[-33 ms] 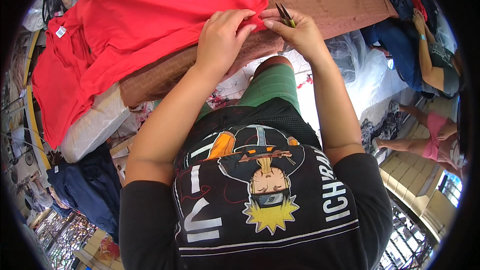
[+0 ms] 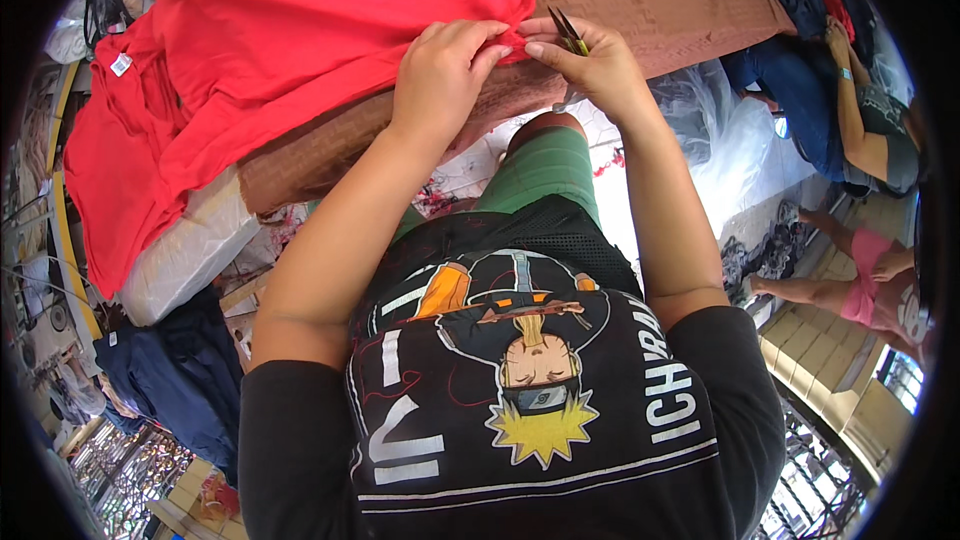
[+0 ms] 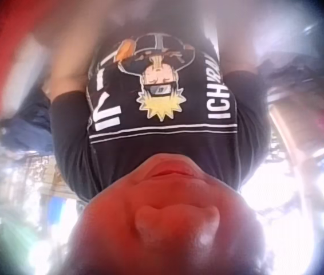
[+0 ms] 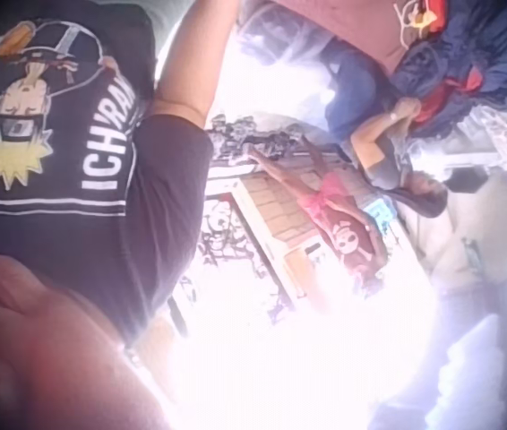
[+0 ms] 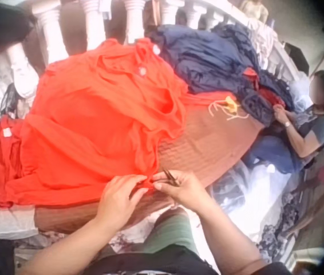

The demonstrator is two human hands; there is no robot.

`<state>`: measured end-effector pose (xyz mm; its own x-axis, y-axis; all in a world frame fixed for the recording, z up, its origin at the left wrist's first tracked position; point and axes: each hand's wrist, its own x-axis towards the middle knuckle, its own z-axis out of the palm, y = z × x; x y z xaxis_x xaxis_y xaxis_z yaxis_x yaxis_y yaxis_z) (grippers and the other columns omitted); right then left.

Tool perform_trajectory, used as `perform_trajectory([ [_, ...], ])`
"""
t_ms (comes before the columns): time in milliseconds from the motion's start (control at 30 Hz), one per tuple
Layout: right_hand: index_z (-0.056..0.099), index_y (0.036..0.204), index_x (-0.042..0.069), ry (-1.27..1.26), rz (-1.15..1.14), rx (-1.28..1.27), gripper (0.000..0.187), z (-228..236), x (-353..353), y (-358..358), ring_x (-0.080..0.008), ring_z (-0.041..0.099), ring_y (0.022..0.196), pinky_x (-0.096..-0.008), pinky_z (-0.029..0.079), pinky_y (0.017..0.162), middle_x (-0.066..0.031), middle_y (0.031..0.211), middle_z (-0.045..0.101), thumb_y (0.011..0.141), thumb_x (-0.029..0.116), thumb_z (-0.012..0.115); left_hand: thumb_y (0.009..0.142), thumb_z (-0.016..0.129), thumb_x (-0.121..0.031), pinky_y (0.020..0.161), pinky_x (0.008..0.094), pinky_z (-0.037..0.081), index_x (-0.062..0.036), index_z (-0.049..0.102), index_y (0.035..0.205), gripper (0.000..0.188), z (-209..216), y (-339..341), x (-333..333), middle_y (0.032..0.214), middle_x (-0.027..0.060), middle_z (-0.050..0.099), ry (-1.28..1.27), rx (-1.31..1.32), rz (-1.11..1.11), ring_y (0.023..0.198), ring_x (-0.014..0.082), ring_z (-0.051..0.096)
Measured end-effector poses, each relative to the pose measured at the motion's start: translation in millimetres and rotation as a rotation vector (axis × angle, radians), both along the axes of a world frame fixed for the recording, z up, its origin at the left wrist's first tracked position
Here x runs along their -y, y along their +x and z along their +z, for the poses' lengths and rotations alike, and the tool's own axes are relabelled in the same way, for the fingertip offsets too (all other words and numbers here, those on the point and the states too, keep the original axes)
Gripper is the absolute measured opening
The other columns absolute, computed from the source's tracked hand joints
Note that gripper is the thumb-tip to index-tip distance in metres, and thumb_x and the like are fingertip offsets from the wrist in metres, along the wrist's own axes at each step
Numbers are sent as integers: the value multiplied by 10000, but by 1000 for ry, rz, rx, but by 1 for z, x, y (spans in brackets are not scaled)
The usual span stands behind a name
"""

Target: The person trims loose threads from red shirts using a small pair of shears, picking up shirts one by one from a pile and placing them into a new stack.

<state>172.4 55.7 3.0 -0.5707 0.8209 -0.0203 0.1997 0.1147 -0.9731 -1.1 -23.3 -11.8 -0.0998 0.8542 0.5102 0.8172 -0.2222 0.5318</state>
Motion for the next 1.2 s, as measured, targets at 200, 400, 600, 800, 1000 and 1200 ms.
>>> perform_trajectory([
  [200, 719, 955, 58, -23, -92, 284, 197, 12, 3, -4, -108, 601, 805, -278, 464, 738, -61, 885, 680, 828, 210, 721, 835, 676, -177, 689, 346, 514, -19, 671, 886, 166, 16, -3, 11, 857, 102, 683, -209, 153, -3, 794, 250, 647],
  [400, 701, 898, 17, 311, -34, 85, 149, 7, 17, 32, -36, 516, 676, -194, 405, 513, 12, 969, 604, 830, 148, 721, 837, 670, -194, 732, 371, 508, 5, 658, 835, 199, 53, -23, 76, 873, 130, 675, -641, -64, -499, 796, 295, 650],
  [600, 699, 880, 3, 21, 84, 175, 193, 44, 13, 57, -103, 576, 728, -253, 453, 671, -14, 759, 620, 826, 186, 728, 823, 699, -206, 735, 331, 510, -16, 674, 931, 220, 82, -31, 69, 896, 105, 664, -744, 182, -431, 793, 234, 639],
  [800, 710, 900, 4, 132, -152, 252, 280, 20, 5, 9, -99, 590, 711, -267, 475, 670, -46, 770, 674, 833, 276, 725, 804, 731, -192, 757, 317, 515, -29, 672, 1017, 274, 40, -7, 23, 1016, 94, 648, -298, 170, -50, 812, 206, 636],
  [1000, 707, 898, 25, 66, -225, 114, 149, 16, 8, 18, -26, 520, 677, -191, 416, 630, 47, 740, 611, 842, 162, 723, 808, 717, -153, 793, 316, 518, -12, 694, 941, 195, 16, -4, 26, 1099, 118, 655, -271, 169, -32, 916, 236, 653],
  [1200, 681, 878, 21, 23, 314, 43, 162, 33, 4, 75, -55, 540, 630, -216, 437, 597, 24, 703, 621, 799, 146, 748, 776, 717, -128, 809, 342, 494, -32, 679, 810, 109, 26, -3, 46, 1042, 69, 665, -178, 39, -280, 907, 248, 629],
])
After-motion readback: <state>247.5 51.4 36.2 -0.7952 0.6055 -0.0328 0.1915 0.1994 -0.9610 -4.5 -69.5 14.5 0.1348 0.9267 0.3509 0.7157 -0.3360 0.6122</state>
